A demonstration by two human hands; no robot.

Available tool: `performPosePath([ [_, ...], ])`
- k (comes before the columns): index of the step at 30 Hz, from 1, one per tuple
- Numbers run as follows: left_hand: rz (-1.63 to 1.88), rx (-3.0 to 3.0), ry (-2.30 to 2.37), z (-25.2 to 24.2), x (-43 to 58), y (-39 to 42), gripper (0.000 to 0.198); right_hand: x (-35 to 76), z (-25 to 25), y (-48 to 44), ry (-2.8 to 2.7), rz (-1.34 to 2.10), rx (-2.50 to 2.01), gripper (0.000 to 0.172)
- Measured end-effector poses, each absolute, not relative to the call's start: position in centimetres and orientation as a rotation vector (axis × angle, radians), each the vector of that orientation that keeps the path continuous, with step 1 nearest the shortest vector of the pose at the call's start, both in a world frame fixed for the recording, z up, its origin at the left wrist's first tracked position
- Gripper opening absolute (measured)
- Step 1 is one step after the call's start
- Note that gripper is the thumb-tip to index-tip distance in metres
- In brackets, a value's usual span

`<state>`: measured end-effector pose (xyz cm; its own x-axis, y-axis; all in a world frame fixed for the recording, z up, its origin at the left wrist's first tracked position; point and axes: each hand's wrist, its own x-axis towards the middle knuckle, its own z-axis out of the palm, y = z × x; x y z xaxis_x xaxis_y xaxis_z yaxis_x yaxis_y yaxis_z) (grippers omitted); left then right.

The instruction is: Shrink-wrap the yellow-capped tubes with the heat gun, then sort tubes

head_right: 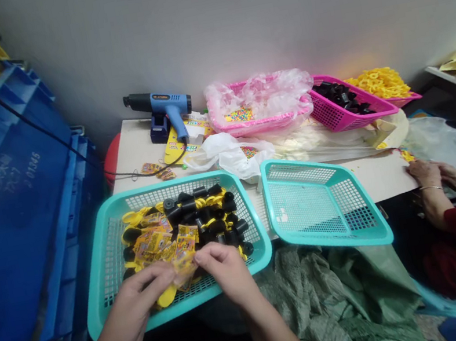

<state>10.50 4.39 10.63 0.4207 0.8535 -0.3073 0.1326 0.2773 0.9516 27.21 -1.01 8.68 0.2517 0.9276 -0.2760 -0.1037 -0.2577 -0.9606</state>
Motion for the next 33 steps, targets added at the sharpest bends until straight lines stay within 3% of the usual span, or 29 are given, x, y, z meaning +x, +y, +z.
performPosePath([
  [8, 0.853, 1.424, 1.17, 10.3, 11.0, 4.3, 0.018, 26.7, 9.6, -1.2, -0.967, 1.03, -1.411, 0.034],
  [19, 0.906, 1.528, 1.202, 10.0, 11.7, 4.2, 0.012, 26.3, 9.3, -1.4, -1.249, 0.383, -1.534, 0.01],
  [22, 0.936, 1.558, 1.203, 10.1, 11.6, 4.7, 0.01, 26.6, 9.3, -1.5, -1.174, 0.603, -1.418, 0.012],
  [27, 0.888, 1.582, 1.164, 10.4, 11.6, 5.1, 0.012, 27.2, 9.4, -1.1, -1.146, 1.155, -1.254, 0.037],
  [33, 0.665, 0.99, 1.026, 11.0, 11.6, 4.8, 0.026, 27.7, 8.6, 0.1, -0.862, 1.226, -1.288, 0.031],
])
